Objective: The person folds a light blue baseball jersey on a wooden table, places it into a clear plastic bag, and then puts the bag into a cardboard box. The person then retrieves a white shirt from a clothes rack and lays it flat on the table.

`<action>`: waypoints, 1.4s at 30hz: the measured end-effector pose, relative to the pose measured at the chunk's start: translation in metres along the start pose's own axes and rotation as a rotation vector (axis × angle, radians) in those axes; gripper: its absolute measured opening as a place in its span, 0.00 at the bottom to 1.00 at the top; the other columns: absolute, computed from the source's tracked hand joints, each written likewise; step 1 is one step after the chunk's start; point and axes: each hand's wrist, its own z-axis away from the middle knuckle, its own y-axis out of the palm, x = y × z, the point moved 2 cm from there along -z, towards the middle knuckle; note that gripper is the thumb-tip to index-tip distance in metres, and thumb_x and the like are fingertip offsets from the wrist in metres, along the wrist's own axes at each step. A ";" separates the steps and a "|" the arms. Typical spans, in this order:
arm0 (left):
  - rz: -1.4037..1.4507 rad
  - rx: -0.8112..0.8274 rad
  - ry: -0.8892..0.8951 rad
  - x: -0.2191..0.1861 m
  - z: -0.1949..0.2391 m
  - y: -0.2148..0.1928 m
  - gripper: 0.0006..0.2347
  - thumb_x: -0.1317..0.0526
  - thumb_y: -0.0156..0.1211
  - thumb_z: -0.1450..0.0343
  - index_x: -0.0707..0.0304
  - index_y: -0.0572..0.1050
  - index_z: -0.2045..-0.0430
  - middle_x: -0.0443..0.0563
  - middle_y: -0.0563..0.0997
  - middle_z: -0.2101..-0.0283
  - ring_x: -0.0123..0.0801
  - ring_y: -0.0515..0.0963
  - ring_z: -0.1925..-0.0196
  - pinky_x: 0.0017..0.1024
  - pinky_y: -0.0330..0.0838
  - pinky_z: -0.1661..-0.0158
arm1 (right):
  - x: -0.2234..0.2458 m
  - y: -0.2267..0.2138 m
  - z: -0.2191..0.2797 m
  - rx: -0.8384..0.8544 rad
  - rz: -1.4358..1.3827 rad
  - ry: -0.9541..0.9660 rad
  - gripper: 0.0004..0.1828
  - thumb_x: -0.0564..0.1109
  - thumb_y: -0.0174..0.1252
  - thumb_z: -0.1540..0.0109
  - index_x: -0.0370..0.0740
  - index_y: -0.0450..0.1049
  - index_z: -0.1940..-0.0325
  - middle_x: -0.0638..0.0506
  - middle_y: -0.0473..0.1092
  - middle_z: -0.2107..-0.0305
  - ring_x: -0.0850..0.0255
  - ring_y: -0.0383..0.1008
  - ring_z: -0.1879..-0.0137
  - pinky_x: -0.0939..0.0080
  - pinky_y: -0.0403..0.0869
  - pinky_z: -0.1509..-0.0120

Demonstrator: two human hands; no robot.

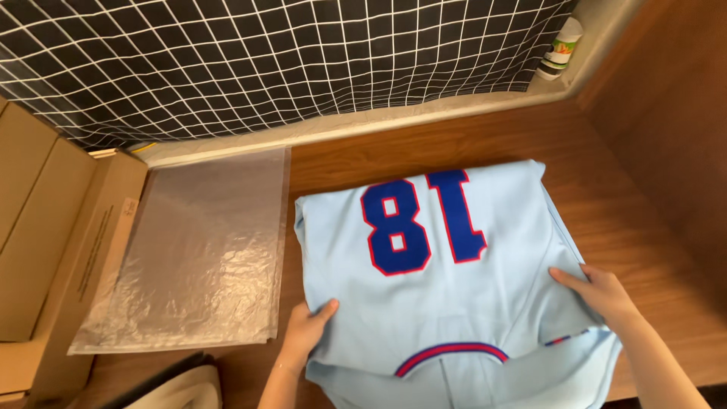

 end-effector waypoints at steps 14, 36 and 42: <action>0.022 -0.206 0.014 -0.072 -0.082 0.016 0.27 0.51 0.72 0.34 0.73 0.82 0.45 0.60 0.87 0.44 0.47 0.85 0.41 0.38 0.78 0.43 | 0.107 0.018 -0.056 0.084 0.002 0.025 0.42 0.62 0.67 0.42 0.40 0.72 0.28 0.48 0.72 0.34 0.46 0.68 0.28 0.43 0.63 0.23; 0.332 -0.066 -0.455 -0.043 0.042 -0.003 0.31 0.62 0.68 0.32 0.70 0.68 0.30 0.66 0.80 0.33 0.53 0.79 0.34 0.50 0.73 0.34 | -0.030 -0.020 -0.106 0.324 -0.532 0.123 0.31 0.35 0.49 0.51 0.22 0.76 0.45 0.25 0.74 0.60 0.24 0.73 0.57 0.31 0.70 0.49; 0.056 -0.097 -0.357 -0.062 0.062 -0.002 0.34 0.58 0.73 0.37 0.68 0.72 0.33 0.60 0.82 0.33 0.49 0.81 0.34 0.43 0.75 0.36 | 0.060 -0.025 0.003 0.255 -0.086 0.175 0.27 0.35 0.58 0.43 0.19 0.79 0.41 0.22 0.79 0.53 0.26 0.78 0.50 0.32 0.72 0.48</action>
